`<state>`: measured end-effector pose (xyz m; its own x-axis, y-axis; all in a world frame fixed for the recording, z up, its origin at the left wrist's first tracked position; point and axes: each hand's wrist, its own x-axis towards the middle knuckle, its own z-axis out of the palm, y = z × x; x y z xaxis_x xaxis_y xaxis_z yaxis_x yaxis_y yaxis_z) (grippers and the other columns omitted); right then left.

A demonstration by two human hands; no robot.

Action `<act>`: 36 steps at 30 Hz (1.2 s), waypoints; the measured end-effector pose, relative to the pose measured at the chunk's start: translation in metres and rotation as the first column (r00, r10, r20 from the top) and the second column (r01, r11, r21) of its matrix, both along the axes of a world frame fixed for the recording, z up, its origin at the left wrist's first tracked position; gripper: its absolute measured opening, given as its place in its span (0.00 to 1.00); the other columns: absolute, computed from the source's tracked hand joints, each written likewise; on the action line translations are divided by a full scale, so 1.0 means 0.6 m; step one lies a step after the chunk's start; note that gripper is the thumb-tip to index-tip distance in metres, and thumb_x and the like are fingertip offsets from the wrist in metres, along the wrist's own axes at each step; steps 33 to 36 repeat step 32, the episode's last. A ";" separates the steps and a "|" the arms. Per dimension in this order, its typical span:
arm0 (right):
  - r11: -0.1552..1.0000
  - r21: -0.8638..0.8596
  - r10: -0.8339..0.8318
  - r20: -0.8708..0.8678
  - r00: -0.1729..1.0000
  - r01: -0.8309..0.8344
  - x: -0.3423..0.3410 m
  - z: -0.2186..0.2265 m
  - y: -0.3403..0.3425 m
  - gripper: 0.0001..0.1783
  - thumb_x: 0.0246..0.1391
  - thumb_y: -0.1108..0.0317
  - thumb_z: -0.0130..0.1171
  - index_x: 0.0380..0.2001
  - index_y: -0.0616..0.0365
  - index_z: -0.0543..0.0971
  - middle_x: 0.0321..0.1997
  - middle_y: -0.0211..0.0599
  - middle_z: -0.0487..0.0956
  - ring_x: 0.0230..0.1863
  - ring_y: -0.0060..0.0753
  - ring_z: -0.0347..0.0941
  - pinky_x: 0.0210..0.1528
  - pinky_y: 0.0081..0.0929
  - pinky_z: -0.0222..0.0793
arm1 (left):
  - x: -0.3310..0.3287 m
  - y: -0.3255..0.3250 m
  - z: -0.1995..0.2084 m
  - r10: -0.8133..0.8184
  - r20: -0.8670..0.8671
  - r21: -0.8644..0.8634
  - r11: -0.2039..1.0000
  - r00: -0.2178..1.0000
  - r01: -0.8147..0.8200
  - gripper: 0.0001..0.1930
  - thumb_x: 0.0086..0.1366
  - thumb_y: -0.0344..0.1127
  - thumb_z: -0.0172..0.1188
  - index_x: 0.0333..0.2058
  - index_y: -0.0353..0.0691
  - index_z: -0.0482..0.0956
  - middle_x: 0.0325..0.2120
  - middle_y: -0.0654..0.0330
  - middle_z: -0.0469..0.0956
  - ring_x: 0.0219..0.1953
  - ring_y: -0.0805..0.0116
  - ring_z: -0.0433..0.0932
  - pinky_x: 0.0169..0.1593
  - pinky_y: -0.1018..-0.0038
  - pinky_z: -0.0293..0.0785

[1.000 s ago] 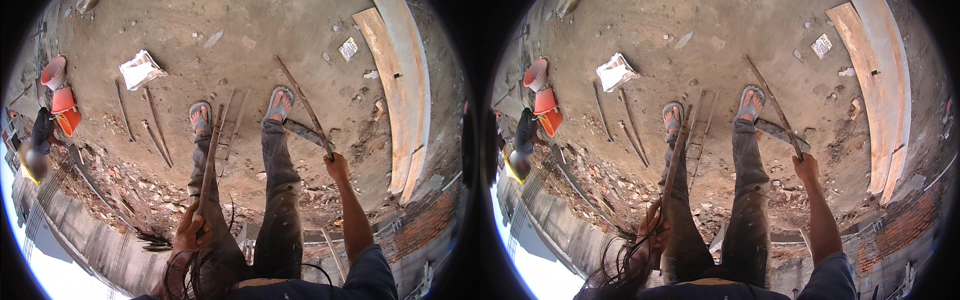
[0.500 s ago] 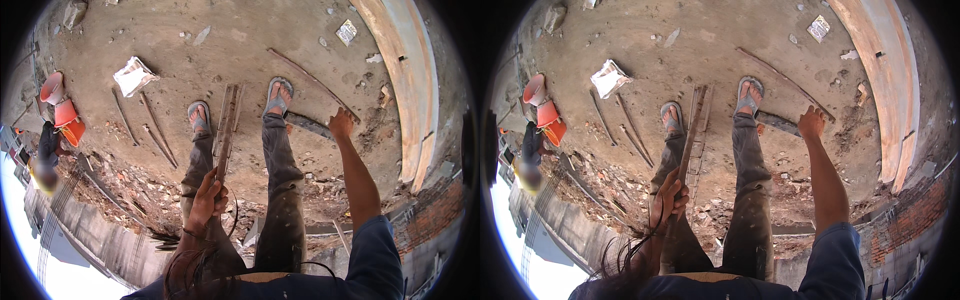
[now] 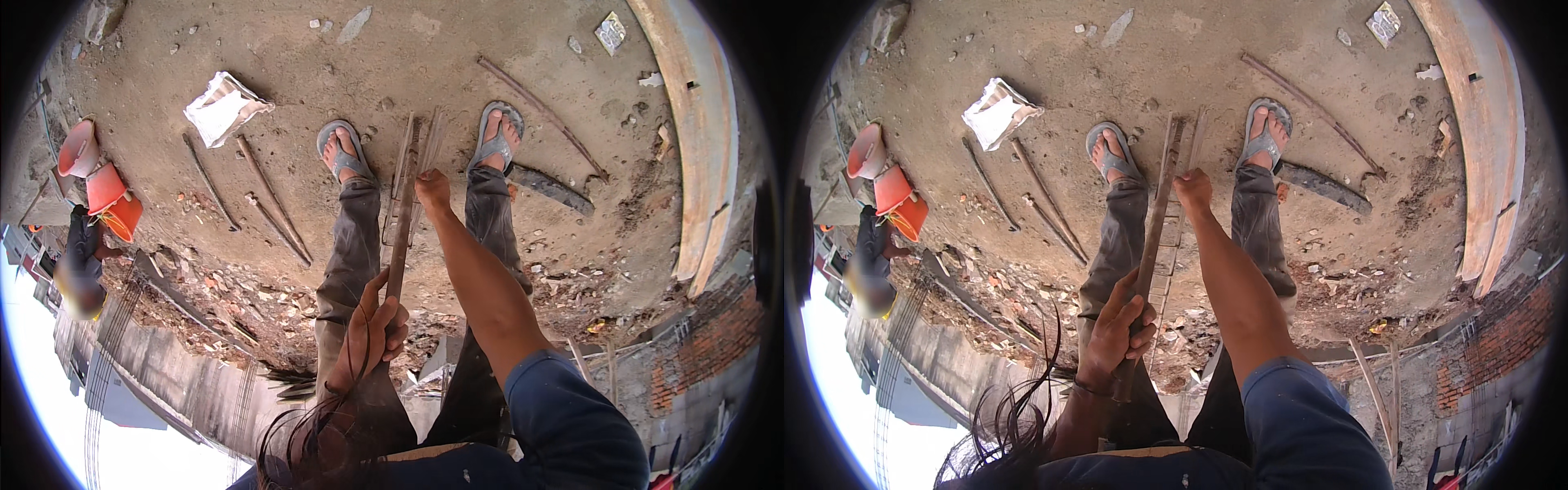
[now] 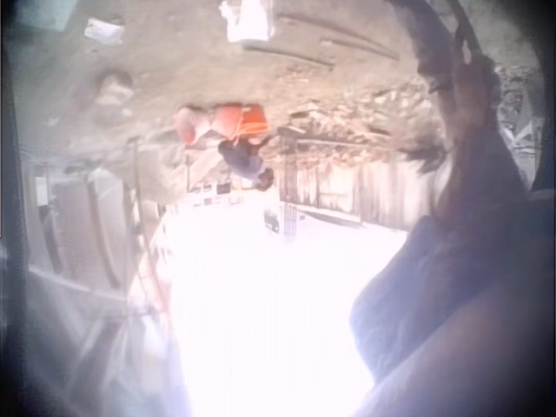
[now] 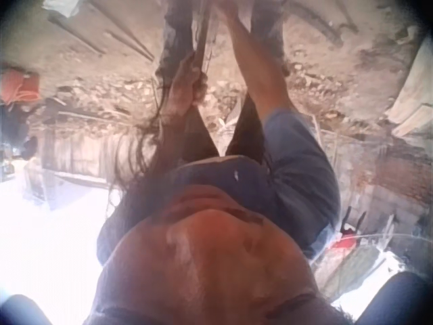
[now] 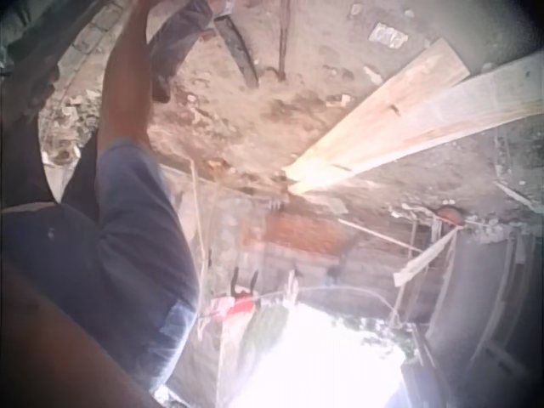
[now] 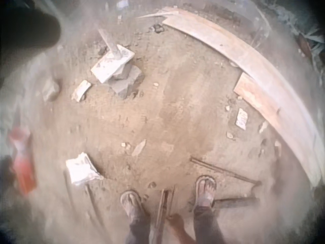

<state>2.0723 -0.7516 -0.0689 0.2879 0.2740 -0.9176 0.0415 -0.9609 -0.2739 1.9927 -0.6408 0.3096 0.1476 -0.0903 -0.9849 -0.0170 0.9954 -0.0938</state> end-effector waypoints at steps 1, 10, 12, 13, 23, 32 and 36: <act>0.998 0.030 -0.064 0.078 0.995 0.062 -0.016 -0.008 -0.010 0.17 0.54 0.60 0.67 0.37 0.64 0.79 0.38 0.51 0.84 0.43 0.56 0.80 0.46 0.43 0.73 | -0.003 0.006 0.001 -0.001 0.017 -0.003 1.000 1.000 0.001 0.30 0.78 0.36 0.47 0.73 0.50 0.48 0.29 0.64 0.69 0.18 0.83 0.62 0.15 0.85 0.56; 0.834 0.089 -0.527 -0.169 0.833 0.545 -0.053 0.101 0.024 0.08 0.61 0.66 0.61 0.31 0.57 0.76 0.27 0.29 0.75 0.30 0.23 0.69 0.35 0.30 0.66 | -0.050 0.018 0.001 0.008 0.015 -0.068 0.998 1.000 -0.007 0.28 0.78 0.36 0.46 0.73 0.51 0.49 0.29 0.64 0.69 0.18 0.83 0.62 0.15 0.85 0.56; 0.779 0.134 -0.580 -0.214 0.786 0.612 -0.054 0.105 0.004 0.06 0.62 0.67 0.61 0.32 0.57 0.76 0.28 0.26 0.74 0.31 0.20 0.68 0.35 0.28 0.65 | -0.050 0.023 -0.002 0.019 0.049 -0.088 0.996 0.999 -0.014 0.28 0.78 0.36 0.46 0.73 0.51 0.50 0.30 0.64 0.68 0.18 0.83 0.62 0.15 0.85 0.56; 0.751 0.151 -0.600 -0.249 0.760 0.642 -0.058 0.111 0.004 0.06 0.62 0.68 0.60 0.32 0.56 0.76 0.28 0.24 0.74 0.32 0.19 0.67 0.35 0.27 0.65 | -0.054 0.025 0.000 0.029 0.054 -0.104 0.994 0.998 -0.023 0.28 0.78 0.36 0.46 0.73 0.52 0.50 0.30 0.63 0.68 0.18 0.83 0.62 0.15 0.85 0.56; 0.795 0.179 -0.550 -0.192 0.813 0.580 -0.054 0.109 0.009 0.08 0.67 0.68 0.51 0.31 0.54 0.75 0.24 0.23 0.69 0.26 0.19 0.63 0.28 0.29 0.60 | -0.073 0.073 0.011 0.023 0.083 -0.172 0.985 0.996 -0.009 0.28 0.78 0.36 0.48 0.72 0.54 0.51 0.30 0.62 0.67 0.18 0.82 0.61 0.15 0.85 0.58; 0.757 0.006 -0.643 -0.175 0.746 0.654 -0.037 0.106 0.017 0.07 0.66 0.66 0.55 0.33 0.55 0.74 0.26 0.30 0.72 0.31 0.20 0.69 0.34 0.29 0.64 | -0.041 0.107 -0.014 -0.071 0.086 -0.193 0.977 0.994 0.086 0.30 0.78 0.37 0.49 0.73 0.54 0.49 0.31 0.61 0.68 0.18 0.81 0.63 0.15 0.84 0.59; 0.757 0.006 -0.643 -0.175 0.746 0.654 -0.037 0.106 0.017 0.07 0.66 0.66 0.55 0.33 0.55 0.74 0.26 0.30 0.72 0.31 0.20 0.69 0.34 0.29 0.64 | -0.041 0.107 -0.014 -0.071 0.086 -0.193 0.977 0.994 0.086 0.30 0.78 0.37 0.49 0.73 0.54 0.49 0.31 0.61 0.68 0.18 0.81 0.63 0.15 0.84 0.59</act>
